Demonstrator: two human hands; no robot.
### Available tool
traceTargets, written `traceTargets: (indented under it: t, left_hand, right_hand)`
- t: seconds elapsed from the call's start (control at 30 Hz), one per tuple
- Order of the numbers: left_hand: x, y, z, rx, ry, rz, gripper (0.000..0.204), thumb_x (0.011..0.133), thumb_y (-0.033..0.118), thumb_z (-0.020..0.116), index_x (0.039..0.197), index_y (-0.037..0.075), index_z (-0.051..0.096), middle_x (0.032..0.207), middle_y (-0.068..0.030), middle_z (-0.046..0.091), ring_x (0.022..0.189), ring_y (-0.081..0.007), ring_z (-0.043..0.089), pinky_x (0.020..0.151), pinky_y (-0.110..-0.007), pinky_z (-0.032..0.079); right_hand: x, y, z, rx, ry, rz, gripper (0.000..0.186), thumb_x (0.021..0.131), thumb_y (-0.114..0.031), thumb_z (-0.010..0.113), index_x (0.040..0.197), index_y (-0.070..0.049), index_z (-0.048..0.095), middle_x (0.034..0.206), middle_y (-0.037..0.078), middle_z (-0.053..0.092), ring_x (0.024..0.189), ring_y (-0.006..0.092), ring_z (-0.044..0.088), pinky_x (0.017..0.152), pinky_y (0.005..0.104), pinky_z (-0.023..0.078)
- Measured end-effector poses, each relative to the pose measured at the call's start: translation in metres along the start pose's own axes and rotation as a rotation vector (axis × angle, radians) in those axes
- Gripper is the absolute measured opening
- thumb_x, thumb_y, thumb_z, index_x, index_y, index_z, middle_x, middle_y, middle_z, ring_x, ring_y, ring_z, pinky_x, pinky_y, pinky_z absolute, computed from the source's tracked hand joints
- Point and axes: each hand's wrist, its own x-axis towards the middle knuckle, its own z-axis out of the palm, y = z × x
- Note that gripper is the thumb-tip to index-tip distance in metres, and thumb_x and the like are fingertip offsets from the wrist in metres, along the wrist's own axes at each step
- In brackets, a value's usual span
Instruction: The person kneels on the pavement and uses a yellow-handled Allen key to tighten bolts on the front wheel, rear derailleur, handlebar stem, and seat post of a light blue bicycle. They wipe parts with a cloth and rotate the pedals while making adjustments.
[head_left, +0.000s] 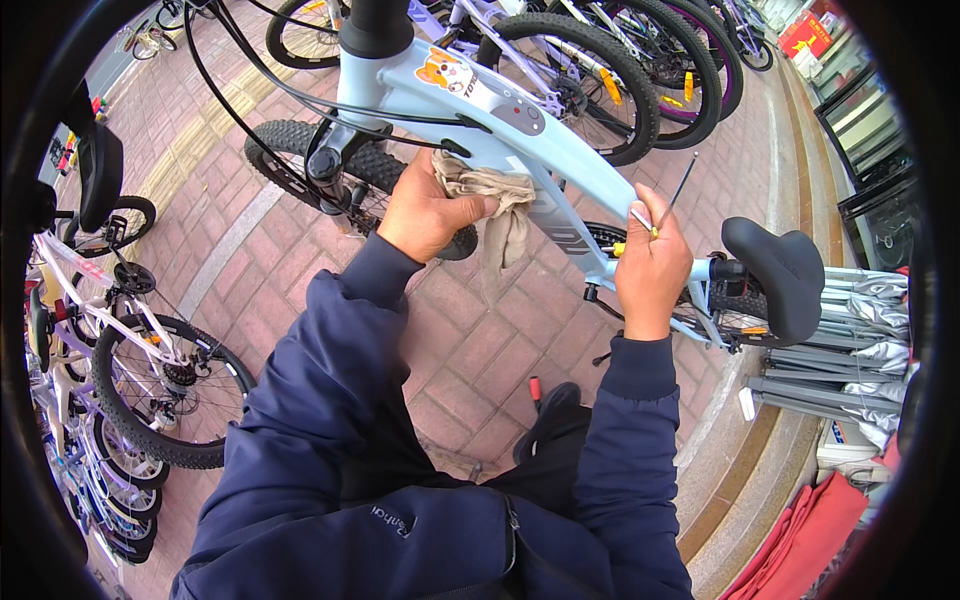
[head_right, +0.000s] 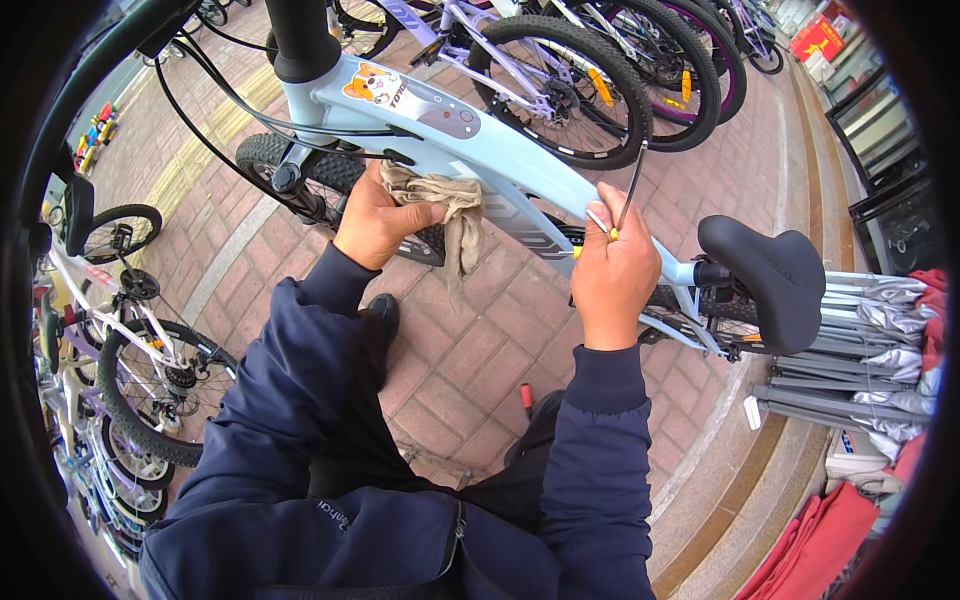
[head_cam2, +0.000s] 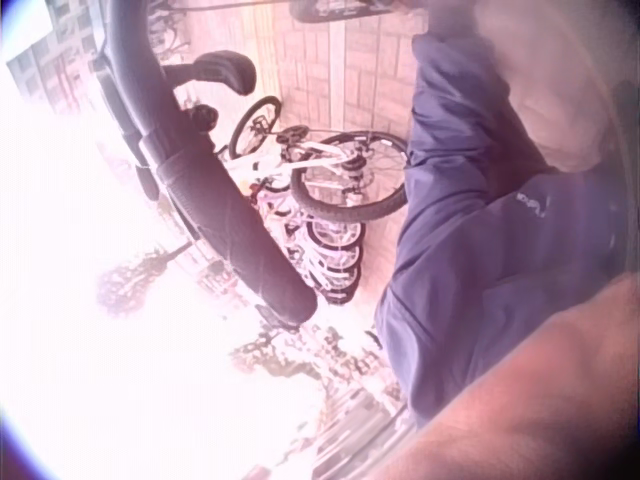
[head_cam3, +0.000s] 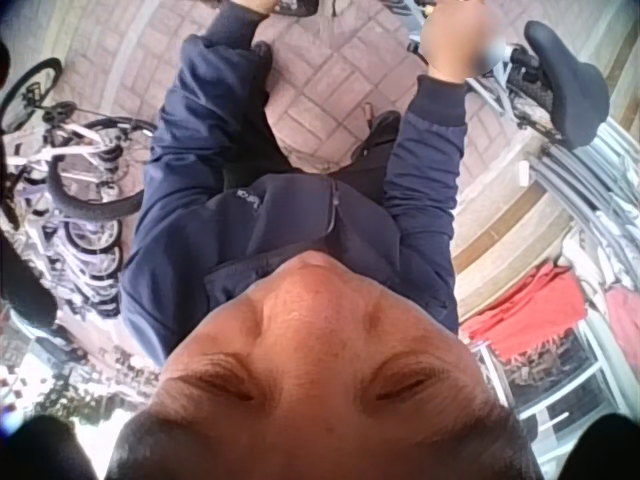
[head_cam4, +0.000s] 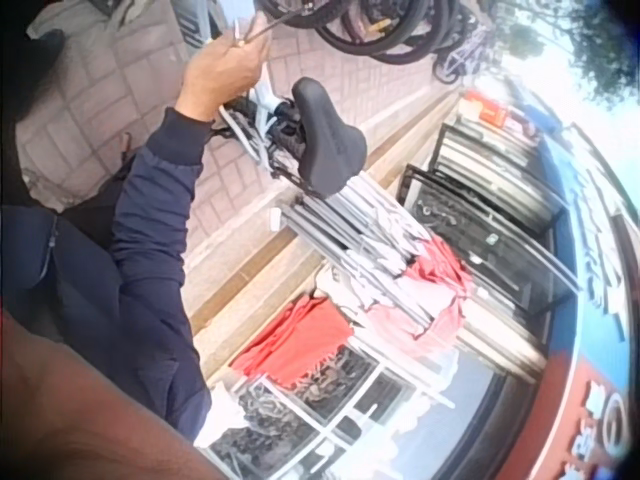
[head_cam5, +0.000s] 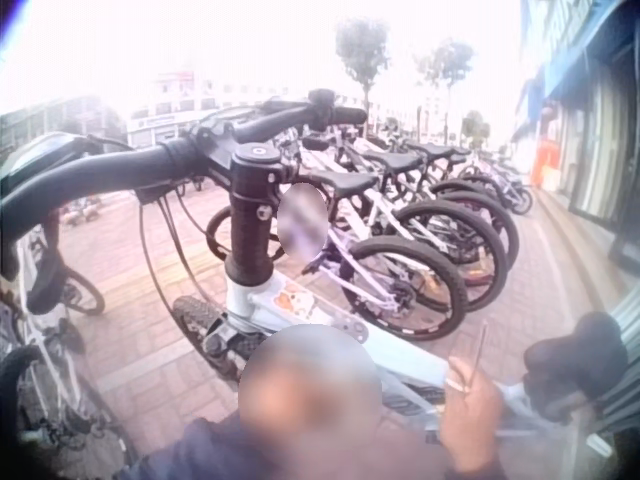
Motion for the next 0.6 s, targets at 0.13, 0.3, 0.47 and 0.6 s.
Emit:
traceTargets:
  t: [0.13, 0.3, 0.47, 0.6]
  left_hand:
    - [-0.001, -0.006, 0.010, 0.195, 0.166, 0.077, 0.036, 0.090, 0.004, 0.075, 0.119, 0.001, 0.053, 0.096, -0.0084, 0.071, 0.073, -0.0140, 0.067, 0.063, -0.027, 0.058]
    - [0.000, -0.005, 0.001, 0.130, 0.173, 0.052, 0.026, 0.094, 0.010, 0.072, 0.113, -0.002, 0.061, 0.095, -0.0106, 0.073, 0.073, -0.0166, 0.070, 0.063, -0.029, 0.060]
    - [0.007, -0.006, -0.019, 0.050, 0.025, 0.055, 0.022, 0.094, 0.008, 0.071, 0.113, -0.001, 0.063, 0.098, -0.0111, 0.073, 0.079, -0.0177, 0.071, 0.067, -0.029, 0.059]
    - [0.004, -0.021, -0.002, -0.046, 0.079, 0.060, 0.022, 0.095, 0.008, 0.071, 0.114, 0.001, 0.061, 0.099, -0.0081, 0.072, 0.079, -0.0135, 0.068, 0.063, -0.026, 0.057]
  right_hand:
    - [-0.001, -0.002, 0.000, 0.008, 0.025, -0.039, 0.027, 0.095, -0.014, 0.065, 0.119, -0.005, 0.071, 0.109, 0.018, 0.073, 0.098, 0.0343, 0.071, 0.085, 0.0374, 0.054]
    - [-0.001, -0.001, 0.000, 0.054, 0.007, -0.029, 0.026, 0.095, -0.014, 0.065, 0.119, -0.005, 0.071, 0.106, 0.017, 0.074, 0.095, 0.0325, 0.072, 0.083, 0.0369, 0.054]
    - [0.000, 0.000, -0.002, 0.045, 0.004, -0.027, 0.026, 0.095, -0.014, 0.065, 0.119, -0.005, 0.070, 0.104, 0.017, 0.074, 0.092, 0.0311, 0.072, 0.081, 0.0370, 0.054]
    - [0.000, -0.003, -0.002, 0.029, -0.025, -0.003, 0.027, 0.097, -0.018, 0.063, 0.120, -0.005, 0.070, 0.105, 0.016, 0.074, 0.094, 0.0270, 0.071, 0.084, 0.0355, 0.053]
